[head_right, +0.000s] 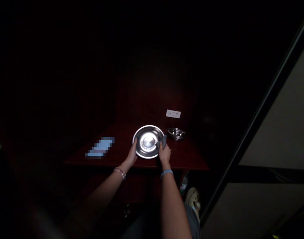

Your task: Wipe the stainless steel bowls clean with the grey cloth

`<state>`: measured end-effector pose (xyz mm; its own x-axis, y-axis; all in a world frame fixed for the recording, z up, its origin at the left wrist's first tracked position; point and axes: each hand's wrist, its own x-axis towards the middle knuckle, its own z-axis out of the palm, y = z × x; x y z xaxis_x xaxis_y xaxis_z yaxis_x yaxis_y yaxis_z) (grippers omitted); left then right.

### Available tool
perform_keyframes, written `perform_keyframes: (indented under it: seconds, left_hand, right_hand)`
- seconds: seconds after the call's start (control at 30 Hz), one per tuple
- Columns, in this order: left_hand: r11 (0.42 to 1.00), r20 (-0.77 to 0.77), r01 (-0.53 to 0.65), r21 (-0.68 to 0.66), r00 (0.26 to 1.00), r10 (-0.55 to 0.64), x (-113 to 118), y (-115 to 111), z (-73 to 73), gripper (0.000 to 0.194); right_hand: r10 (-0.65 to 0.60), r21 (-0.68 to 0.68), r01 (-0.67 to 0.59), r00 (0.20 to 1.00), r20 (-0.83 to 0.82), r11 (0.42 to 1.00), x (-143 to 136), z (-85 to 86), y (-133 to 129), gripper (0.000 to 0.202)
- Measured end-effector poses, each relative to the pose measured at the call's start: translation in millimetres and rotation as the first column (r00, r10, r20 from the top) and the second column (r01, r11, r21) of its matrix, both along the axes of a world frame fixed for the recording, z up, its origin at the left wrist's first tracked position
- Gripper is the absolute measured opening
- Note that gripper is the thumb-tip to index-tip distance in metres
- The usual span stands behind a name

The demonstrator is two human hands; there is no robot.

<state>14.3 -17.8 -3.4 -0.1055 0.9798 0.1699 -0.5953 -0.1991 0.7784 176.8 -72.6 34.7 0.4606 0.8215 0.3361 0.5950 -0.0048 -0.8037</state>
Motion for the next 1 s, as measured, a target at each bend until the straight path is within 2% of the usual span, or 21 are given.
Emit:
perform_keyframes:
  seconds: [0.33,0.53,0.73,1.0]
  left_hand:
    - [1.000,0.012,0.011,-0.022,1.000,-0.011,0,2,-2.3,0.050]
    - [0.999,0.032,0.007,-0.052,0.999,-0.005,0,-15,12.6,0.048]
    - [0.995,0.192,0.038,-0.088,0.981,-0.020,1,-31,26.5,0.050]
    - [0.997,0.131,0.043,-0.066,0.991,-0.034,0,-20,17.7,0.045]
  right_hand:
    - [0.004,-0.013,-0.004,1.000,0.007,1.000,-1,2.3,-1,0.051]
    - [-0.037,-0.024,0.037,0.999,0.010,0.999,-3,5.5,-4,0.052]
    - [-0.067,-0.071,0.070,0.997,0.046,0.995,-5,9.2,-7,0.050]
    - [-0.072,-0.051,0.075,0.996,0.049,0.996,-4,7.8,-6,0.049]
